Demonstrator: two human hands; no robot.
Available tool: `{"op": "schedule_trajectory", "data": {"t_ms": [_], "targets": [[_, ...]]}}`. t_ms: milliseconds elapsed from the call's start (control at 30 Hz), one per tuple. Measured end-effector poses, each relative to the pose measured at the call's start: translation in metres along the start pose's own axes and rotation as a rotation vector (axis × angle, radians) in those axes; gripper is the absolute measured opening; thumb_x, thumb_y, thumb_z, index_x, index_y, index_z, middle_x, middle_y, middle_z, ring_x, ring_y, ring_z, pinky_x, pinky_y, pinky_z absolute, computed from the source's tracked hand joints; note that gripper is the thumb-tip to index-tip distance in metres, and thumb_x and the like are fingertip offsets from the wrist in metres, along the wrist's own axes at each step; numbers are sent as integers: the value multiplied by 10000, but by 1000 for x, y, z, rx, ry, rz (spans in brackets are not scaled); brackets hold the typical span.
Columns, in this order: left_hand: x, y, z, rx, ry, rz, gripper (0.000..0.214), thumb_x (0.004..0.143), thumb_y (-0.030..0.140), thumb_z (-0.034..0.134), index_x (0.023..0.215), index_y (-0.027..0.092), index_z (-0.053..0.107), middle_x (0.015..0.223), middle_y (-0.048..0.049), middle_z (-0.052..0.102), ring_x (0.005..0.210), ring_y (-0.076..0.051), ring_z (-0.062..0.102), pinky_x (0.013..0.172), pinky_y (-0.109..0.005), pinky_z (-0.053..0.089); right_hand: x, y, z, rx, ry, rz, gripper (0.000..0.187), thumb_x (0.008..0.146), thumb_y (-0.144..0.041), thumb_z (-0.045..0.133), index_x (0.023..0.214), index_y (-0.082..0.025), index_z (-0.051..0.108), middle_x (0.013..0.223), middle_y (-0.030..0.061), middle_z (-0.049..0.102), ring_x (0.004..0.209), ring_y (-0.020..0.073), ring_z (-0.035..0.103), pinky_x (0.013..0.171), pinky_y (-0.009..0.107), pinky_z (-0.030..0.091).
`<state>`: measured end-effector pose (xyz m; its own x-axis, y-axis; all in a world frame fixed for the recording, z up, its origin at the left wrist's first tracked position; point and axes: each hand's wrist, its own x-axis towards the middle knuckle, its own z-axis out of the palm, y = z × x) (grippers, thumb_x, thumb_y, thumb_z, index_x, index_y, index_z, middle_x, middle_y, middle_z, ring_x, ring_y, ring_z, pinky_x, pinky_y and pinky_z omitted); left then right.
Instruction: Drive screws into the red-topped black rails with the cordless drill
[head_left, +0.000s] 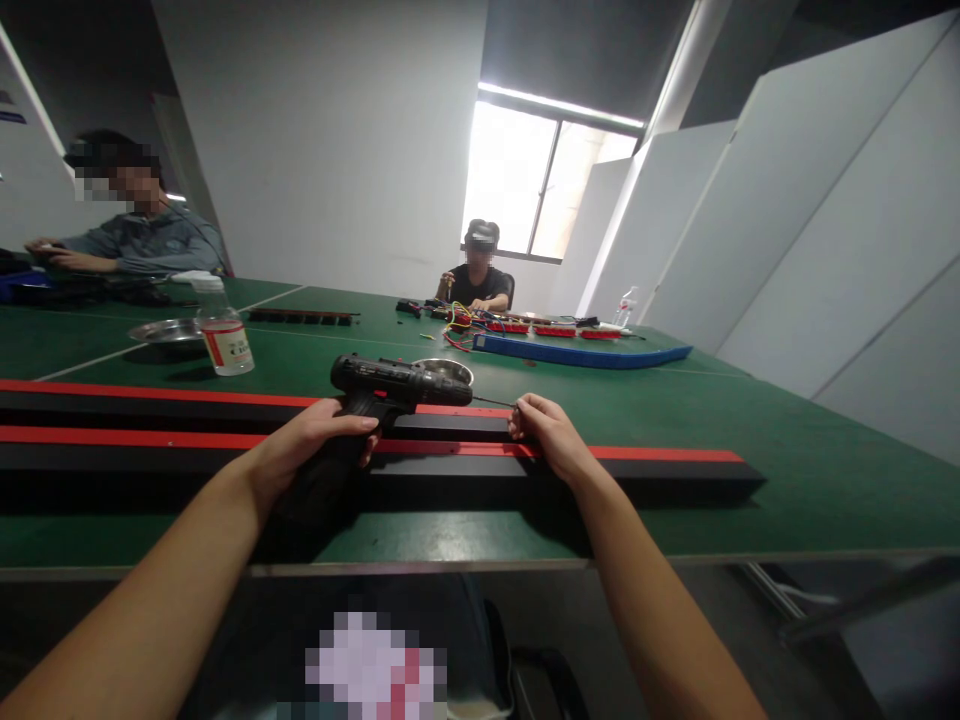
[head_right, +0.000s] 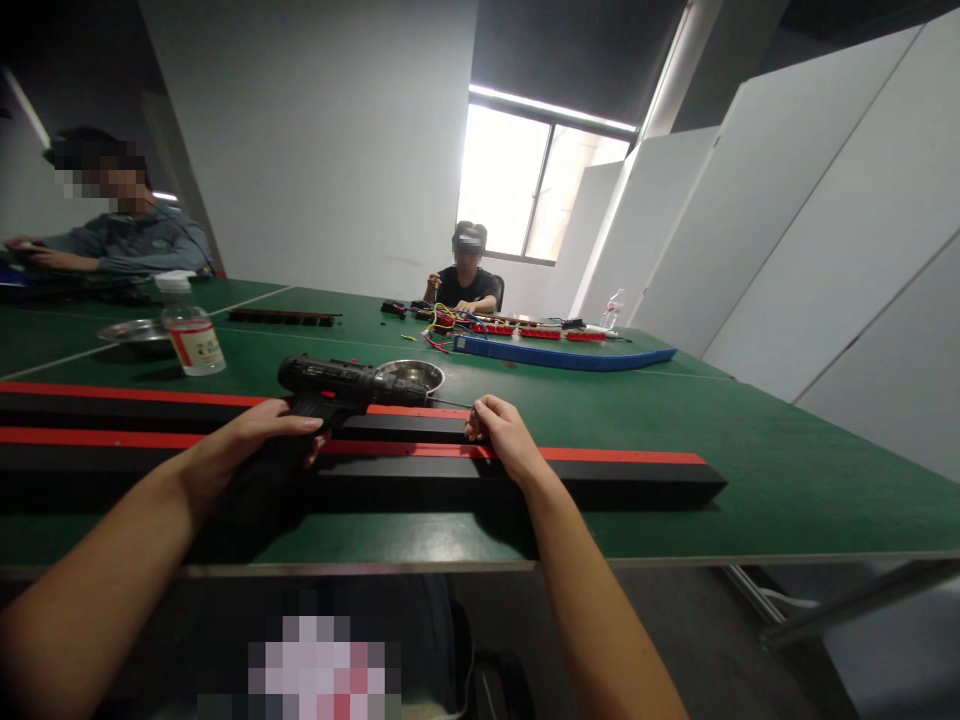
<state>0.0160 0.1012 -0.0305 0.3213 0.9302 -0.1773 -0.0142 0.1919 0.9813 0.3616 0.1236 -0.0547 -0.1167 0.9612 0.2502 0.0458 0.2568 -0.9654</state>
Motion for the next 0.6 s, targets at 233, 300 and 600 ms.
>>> {"op": "schedule_trajectory", "data": {"t_ms": [233,300,600], "targets": [[6,-5,-7,6,-10,-19,273,780,390,797,819,134,712,747,-74,670,631,-179,636,551,-269,519,1,0,1,-9,-2,-12,385,859,-535,669,702,-210,534,643,2,599,603,138,519,621,283,408],[6,-6,-8,19,-21,-12,275,783,394,791,813,133,714,736,-78,669,626,-182,637,551,-270,517,1,0,1,-10,-1,-11,383,859,-536,670,708,-210,536,647,2,602,601,137,521,622,282,411],[4,-4,-7,54,-32,6,282,791,414,775,812,139,716,719,-79,677,610,-180,631,540,-263,503,0,0,2,-28,8,-15,416,848,-576,685,705,-214,537,647,5,604,607,146,530,624,288,419]]}}
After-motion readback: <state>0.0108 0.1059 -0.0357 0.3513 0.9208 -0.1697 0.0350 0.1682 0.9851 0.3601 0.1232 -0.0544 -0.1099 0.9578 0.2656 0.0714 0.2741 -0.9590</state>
